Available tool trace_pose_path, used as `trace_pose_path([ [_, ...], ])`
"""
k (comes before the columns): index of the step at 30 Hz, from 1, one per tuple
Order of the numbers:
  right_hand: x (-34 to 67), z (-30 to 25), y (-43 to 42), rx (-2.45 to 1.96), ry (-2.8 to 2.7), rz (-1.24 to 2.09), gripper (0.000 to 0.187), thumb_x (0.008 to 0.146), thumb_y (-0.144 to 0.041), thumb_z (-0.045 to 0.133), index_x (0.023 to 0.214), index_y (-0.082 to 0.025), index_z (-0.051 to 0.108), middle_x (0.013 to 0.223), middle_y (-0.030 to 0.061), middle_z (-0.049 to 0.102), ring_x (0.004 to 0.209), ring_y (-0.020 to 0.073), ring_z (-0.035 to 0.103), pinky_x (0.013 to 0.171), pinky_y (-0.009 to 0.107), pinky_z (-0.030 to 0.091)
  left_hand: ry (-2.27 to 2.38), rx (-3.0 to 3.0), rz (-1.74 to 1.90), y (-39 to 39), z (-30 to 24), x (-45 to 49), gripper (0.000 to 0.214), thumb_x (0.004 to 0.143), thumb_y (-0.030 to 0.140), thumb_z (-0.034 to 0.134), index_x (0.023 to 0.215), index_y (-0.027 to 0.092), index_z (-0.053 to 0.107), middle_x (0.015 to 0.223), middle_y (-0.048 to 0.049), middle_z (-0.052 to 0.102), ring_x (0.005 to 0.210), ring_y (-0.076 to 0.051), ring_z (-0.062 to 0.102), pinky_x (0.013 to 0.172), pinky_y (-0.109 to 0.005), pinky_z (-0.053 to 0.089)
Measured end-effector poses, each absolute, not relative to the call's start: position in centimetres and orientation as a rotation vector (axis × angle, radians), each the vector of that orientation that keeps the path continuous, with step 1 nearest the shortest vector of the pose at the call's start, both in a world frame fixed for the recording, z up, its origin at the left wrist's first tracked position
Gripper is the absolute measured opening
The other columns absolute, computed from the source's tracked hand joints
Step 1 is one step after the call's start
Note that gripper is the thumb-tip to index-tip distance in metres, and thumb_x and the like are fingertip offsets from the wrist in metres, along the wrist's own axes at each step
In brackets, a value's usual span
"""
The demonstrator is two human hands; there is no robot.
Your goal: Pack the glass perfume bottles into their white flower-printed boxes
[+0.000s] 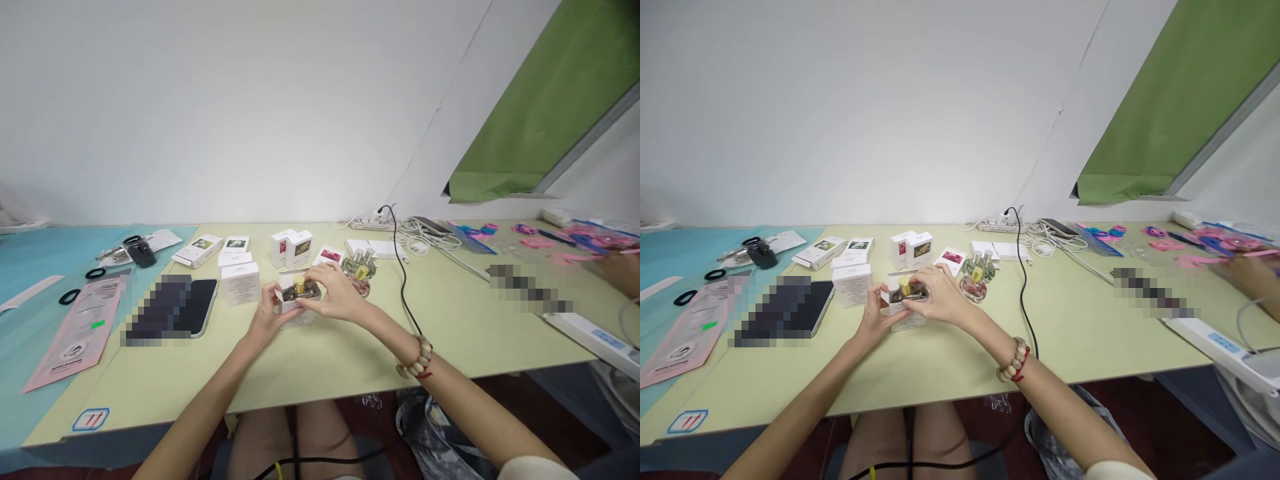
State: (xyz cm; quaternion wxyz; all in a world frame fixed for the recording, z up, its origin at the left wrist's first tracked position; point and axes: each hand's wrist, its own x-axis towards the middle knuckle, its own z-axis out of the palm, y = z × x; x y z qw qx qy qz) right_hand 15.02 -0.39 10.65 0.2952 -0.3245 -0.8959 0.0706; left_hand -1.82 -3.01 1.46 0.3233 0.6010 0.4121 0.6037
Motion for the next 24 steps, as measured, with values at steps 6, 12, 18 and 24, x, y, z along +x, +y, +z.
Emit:
trace_pose_path([
  [6, 15.3, 8.9, -1.0, -0.867, -2.381, -0.044, 0.024, 0.081, -0.041, 0.053, 0.091, -0.019, 0.057, 0.096, 0.0072, 0.06, 0.091, 0.0212, 0.051, 0.084, 0.038, 0.033, 1.038, 1.535, 1.57, -2.9, 2.0, -1.6, 0.05, 0.059, 0.024, 0.074, 0.092, 0.022, 0.036, 0.085, 0.0021, 0.049, 0.07, -0.01, 0.052, 0.06, -0.021, 0.039],
  [12, 16.3, 6.8, -1.0, -0.912, -2.28, -0.141, 0.02, 0.081, -0.038, 0.054, 0.086, -0.02, 0.062, 0.1, 0.009, 0.055, 0.096, 0.0234, 0.048, 0.084, 0.039, 0.037, 1.027, 1.495, 1.565, -2.9, 2.0, -1.6, 0.05, 0.058, 0.022, 0.074, 0.094, 0.022, 0.039, 0.085, 0.0014, 0.052, 0.069, -0.012, 0.054, 0.061, -0.023, 0.041],
  [18, 17.0, 8.4, -1.2, -0.907, -2.102, 0.062, 0.027, 0.077, -0.038, 0.058, 0.1, -0.023, 0.06, 0.097, 0.0069, 0.054, 0.092, 0.0206, 0.052, 0.081, 0.036, 0.044, 1.029, 1.536, 1.519, -3.2, 3.4, -1.7, 0.045, 0.06, 0.025, 0.073, 0.102, 0.024, 0.057, 0.105, -0.0048, 0.057, 0.092, -0.02, 0.053, 0.078, -0.029, 0.039],
  [24, 17.1, 9.0, -0.9, -0.948, -1.827, 0.443, 0.022, 0.082, -0.037, 0.051, 0.094, -0.021, 0.059, 0.095, 0.0054, 0.056, 0.079, 0.0152, 0.055, 0.063, 0.027, 0.047, 0.891, 1.297, 1.475, -2.0, 3.4, -2.2, 0.034, 0.067, 0.05, 0.064, 0.069, 0.016, 0.059, 0.069, -0.0012, 0.054, 0.065, -0.013, 0.048, 0.061, -0.022, 0.036],
])
